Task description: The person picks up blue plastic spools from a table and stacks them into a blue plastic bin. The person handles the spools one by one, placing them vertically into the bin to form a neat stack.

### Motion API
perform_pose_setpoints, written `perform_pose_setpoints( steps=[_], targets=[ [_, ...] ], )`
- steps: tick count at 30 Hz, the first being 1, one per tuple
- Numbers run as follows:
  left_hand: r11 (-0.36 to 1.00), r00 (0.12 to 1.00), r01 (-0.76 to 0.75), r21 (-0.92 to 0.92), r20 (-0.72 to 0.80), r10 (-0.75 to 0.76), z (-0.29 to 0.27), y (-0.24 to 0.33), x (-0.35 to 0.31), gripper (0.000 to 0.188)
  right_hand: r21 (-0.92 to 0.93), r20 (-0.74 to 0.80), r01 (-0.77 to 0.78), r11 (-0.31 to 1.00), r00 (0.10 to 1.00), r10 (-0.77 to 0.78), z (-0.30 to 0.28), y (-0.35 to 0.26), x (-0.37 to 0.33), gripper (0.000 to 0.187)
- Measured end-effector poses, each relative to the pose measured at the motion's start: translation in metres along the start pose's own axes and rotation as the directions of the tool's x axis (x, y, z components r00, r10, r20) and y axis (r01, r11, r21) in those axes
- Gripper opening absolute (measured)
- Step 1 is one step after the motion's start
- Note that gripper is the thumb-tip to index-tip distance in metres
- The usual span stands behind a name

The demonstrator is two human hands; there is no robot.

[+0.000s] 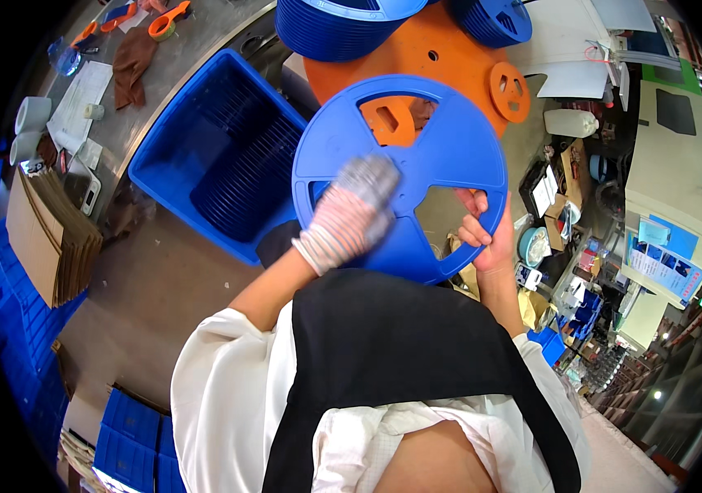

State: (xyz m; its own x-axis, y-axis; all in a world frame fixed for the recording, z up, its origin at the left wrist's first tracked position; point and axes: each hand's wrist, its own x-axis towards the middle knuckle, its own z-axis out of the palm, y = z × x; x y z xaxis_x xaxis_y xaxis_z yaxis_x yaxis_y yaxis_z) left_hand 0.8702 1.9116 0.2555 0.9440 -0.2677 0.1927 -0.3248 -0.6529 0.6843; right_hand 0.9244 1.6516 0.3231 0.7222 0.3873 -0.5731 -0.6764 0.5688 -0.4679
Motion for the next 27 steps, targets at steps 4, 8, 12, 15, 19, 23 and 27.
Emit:
perform_pose_setpoints(
  steps=[4,8,12,15,19,23,27],
  targets=[
    [0.990,0.984,-0.021,-0.141,0.175,0.046,-0.005,-0.013,-0.036,0.063,0.067,-0.002,0.023,0.997,1.000,-0.023,-0.022,-0.015,-0.002,0.051],
    [0.980,0.978,-0.175,0.096,0.133,0.162,-0.033,-0.044,-0.056,0.071,0.100,0.046,0.013,0.995,0.999,-0.018,-0.016,-0.035,0.008,0.050],
    [0.967,0.961,-0.242,0.084,0.155,0.228,-0.037,-0.052,-0.041,0.061,0.069,0.032,-0.024,0.997,0.999,0.022,0.003,-0.058,0.039,0.054],
    [0.949,0.991,-0.132,0.285,0.016,0.133,-0.028,-0.053,-0.040,0.040,0.002,-0.003,-0.004,1.000,1.000,0.004,0.042,-0.060,0.055,0.058],
    [0.993,0.999,0.012,0.119,-0.050,-0.006,-0.011,-0.066,-0.057,0.035,-0.170,0.211,0.011,0.985,0.977,0.025,0.090,-0.051,0.062,0.075],
    [-0.046,0.820,0.244,-0.969,0.231,-0.524,0.002,-0.057,-0.088,0.022,-0.310,0.263,0.101,0.945,0.965,-0.017,0.083,-0.054,0.066,0.085],
    [-0.380,0.786,0.105,-0.919,0.310,-0.534,-0.008,-0.032,-0.106,0.027,-0.280,0.047,0.117,0.953,0.993,-0.108,0.020,-0.059,0.070,0.066]
  ],
)
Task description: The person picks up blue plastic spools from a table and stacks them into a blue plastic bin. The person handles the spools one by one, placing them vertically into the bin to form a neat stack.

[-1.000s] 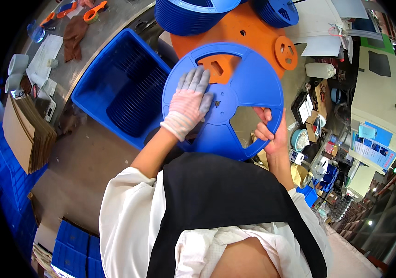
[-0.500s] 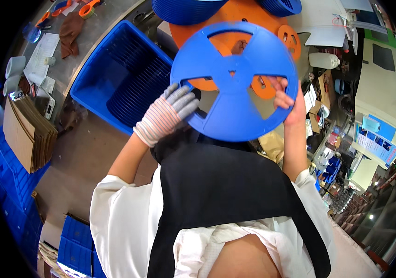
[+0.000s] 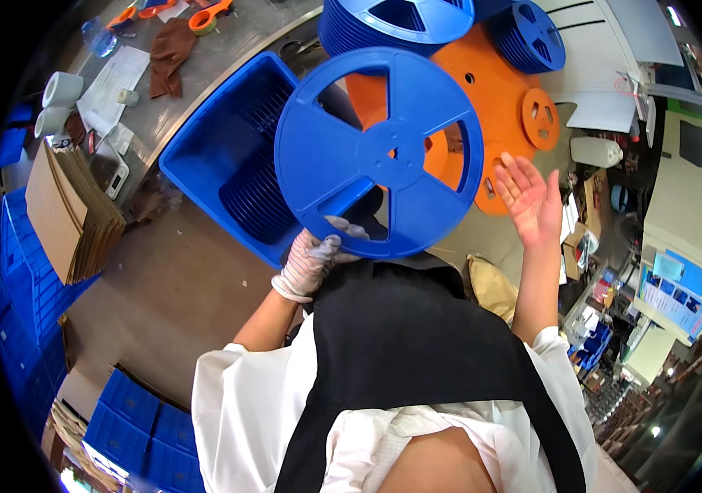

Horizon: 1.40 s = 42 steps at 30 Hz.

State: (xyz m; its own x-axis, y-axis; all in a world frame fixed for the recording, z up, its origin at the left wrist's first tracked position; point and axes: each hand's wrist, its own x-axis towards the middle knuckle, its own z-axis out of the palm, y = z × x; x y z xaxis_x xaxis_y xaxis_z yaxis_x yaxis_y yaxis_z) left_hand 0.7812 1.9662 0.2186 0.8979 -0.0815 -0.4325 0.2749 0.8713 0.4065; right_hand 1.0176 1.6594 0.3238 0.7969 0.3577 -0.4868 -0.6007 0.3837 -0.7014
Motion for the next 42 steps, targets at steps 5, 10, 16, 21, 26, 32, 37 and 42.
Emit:
perform_pose_setpoints(
  steps=[5,10,16,21,26,32,37,42],
  targets=[
    [0.992,0.996,-0.033,-0.124,-0.089,0.022,-0.027,-0.002,-0.013,0.035,-0.025,-0.277,-0.083,0.996,0.958,0.073,-0.048,0.033,0.003,0.053],
    [0.984,0.971,-0.123,-0.130,-0.220,0.092,-0.054,-0.001,-0.024,0.033,-0.314,-0.430,-0.083,0.946,0.901,-0.064,-0.068,0.073,0.009,0.041],
    [0.981,0.766,-0.157,0.113,-0.613,0.193,-0.119,-0.005,-0.021,0.028,-0.289,-0.529,0.090,0.953,0.815,-0.237,-0.043,0.104,0.012,0.046],
    [0.938,0.527,0.039,0.345,-0.805,0.274,-0.169,0.011,0.035,0.024,-0.267,-0.660,0.029,0.963,0.723,-0.205,-0.030,0.114,0.006,0.044],
    [0.878,0.472,0.097,0.469,-0.798,0.374,-0.212,0.024,0.089,0.025,-0.352,-0.718,-0.172,0.920,0.680,-0.147,-0.049,0.126,0.002,0.036],
    [0.780,0.533,0.271,0.564,-0.762,0.367,-0.237,0.031,0.143,0.027,-0.392,-0.729,-0.277,0.877,0.675,-0.113,-0.061,0.140,-0.007,0.022],
    [0.722,0.540,0.443,0.532,-0.801,0.258,-0.246,0.029,0.170,0.041,-0.443,-0.631,-0.306,0.843,0.774,-0.051,-0.048,0.136,-0.005,0.016],
    [0.711,0.623,0.433,0.554,-0.754,0.208,-0.210,0.031,0.150,0.078,-0.585,-0.519,-0.271,0.765,0.850,-0.096,-0.029,0.113,0.030,0.016]
  ],
)
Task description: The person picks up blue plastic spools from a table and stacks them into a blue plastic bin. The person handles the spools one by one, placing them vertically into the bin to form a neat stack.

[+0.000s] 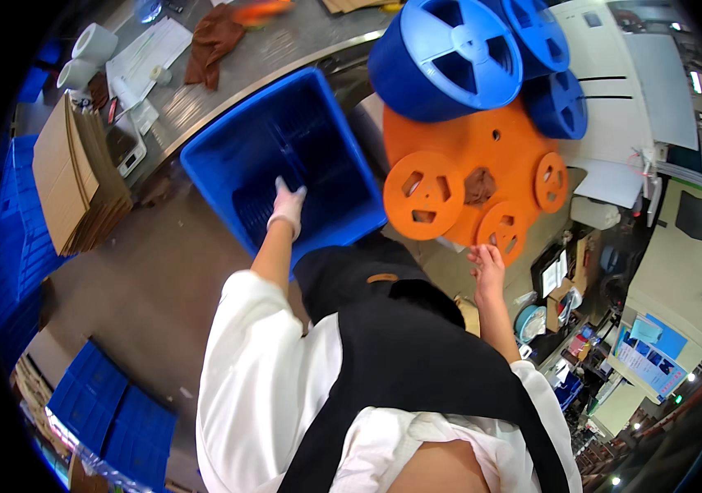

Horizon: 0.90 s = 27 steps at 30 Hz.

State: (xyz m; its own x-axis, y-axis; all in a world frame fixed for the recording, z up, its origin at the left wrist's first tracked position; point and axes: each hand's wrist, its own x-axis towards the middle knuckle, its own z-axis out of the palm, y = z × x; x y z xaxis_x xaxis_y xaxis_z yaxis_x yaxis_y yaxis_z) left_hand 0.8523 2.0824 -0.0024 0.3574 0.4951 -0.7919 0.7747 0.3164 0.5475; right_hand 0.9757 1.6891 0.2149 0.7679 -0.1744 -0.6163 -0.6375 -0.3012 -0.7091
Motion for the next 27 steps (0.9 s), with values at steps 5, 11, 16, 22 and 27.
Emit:
perform_pose_setpoints(
  steps=[5,11,16,22,27],
  targets=[
    [0.999,0.995,-0.025,0.047,-0.100,0.030,-0.025,-0.055,-0.058,0.074,-0.111,0.206,0.460,0.881,0.878,-0.432,0.067,-0.112,0.062,0.042],
    [0.937,0.982,0.106,-0.333,-0.112,-0.151,-0.035,-0.214,-0.104,0.067,-0.465,0.637,0.885,0.030,0.357,-0.683,0.185,-0.211,0.163,0.076],
    [0.875,0.881,0.309,-0.372,-0.234,-0.410,-0.010,-0.308,-0.182,0.058,-0.635,0.772,0.772,-0.007,0.635,-0.030,0.253,-0.234,0.238,0.073],
    [0.802,0.864,0.414,-0.430,-0.092,-0.495,0.053,-0.286,-0.247,0.052,-0.628,0.777,0.774,0.081,0.629,0.015,0.260,-0.199,0.274,0.064],
    [0.909,0.933,0.228,-0.349,-0.189,-0.307,0.069,-0.312,-0.241,0.052,-0.665,0.742,0.745,-0.054,0.649,-0.169,0.250,-0.184,0.243,0.054]
  ],
)
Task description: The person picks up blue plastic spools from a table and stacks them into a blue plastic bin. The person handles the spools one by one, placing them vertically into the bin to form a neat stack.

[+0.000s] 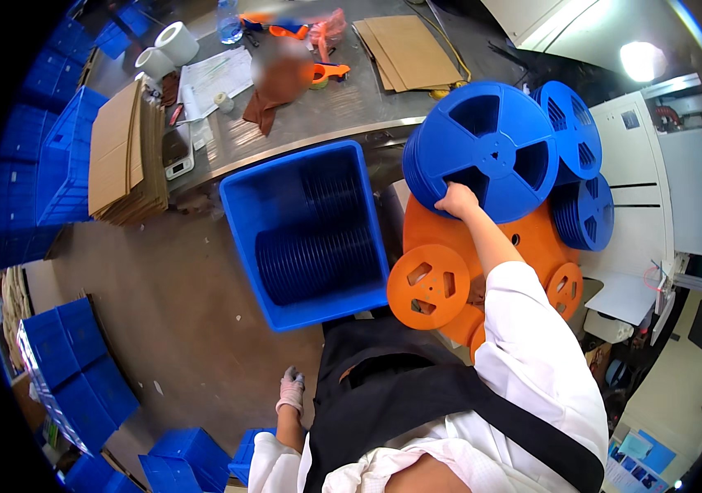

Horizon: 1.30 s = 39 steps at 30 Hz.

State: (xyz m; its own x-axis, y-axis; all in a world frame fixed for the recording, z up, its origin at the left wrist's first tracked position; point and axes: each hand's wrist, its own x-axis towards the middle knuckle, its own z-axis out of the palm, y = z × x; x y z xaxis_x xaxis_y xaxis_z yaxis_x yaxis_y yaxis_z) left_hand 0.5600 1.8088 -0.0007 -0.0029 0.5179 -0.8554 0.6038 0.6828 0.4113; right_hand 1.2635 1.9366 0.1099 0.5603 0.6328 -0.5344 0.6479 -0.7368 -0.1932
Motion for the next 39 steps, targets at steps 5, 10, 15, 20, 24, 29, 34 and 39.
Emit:
perform_pose_setpoints(
  steps=[5,10,15,20,24,29,34,39],
  targets=[
    [0.989,0.991,-0.137,0.048,0.014,0.136,0.001,0.058,0.023,0.052,0.034,-0.094,0.031,0.999,0.995,-0.028,-0.025,0.001,-0.062,0.049],
    [0.925,0.949,-0.313,0.214,0.042,0.311,-0.008,0.137,0.039,0.051,0.784,0.022,0.078,0.616,0.988,-0.153,-0.092,-0.029,-0.181,0.032],
    [0.791,0.786,-0.611,0.026,0.139,0.603,0.007,0.232,0.032,0.050,0.988,-0.066,0.035,-0.147,0.975,-0.210,-0.126,-0.047,-0.286,0.024],
    [0.458,0.459,-0.873,-0.168,0.037,0.888,0.002,0.352,-0.061,0.047,0.681,-0.355,-0.098,-0.726,0.823,-0.444,-0.063,-0.059,-0.320,0.033],
    [-0.015,0.025,-0.912,0.409,0.092,0.995,-0.029,0.413,-0.118,0.052,0.614,-0.412,-0.170,-0.770,0.763,-0.498,-0.017,-0.092,-0.342,0.034],
    [-0.200,-0.048,-0.943,0.265,0.487,0.872,0.024,0.428,-0.178,0.068,0.641,-0.405,-0.250,-0.726,0.693,-0.596,0.005,-0.109,-0.345,0.034],
    [-0.271,-0.167,-0.952,0.141,0.502,0.849,0.026,0.425,-0.163,0.059,0.637,-0.396,-0.228,-0.736,0.722,-0.567,0.009,-0.113,-0.358,0.036],
    [-0.341,-0.108,-0.911,0.232,0.665,0.739,-0.042,0.365,-0.084,0.062,0.659,-0.372,-0.111,-0.744,0.811,-0.451,0.008,-0.105,-0.358,0.041]
  ],
)
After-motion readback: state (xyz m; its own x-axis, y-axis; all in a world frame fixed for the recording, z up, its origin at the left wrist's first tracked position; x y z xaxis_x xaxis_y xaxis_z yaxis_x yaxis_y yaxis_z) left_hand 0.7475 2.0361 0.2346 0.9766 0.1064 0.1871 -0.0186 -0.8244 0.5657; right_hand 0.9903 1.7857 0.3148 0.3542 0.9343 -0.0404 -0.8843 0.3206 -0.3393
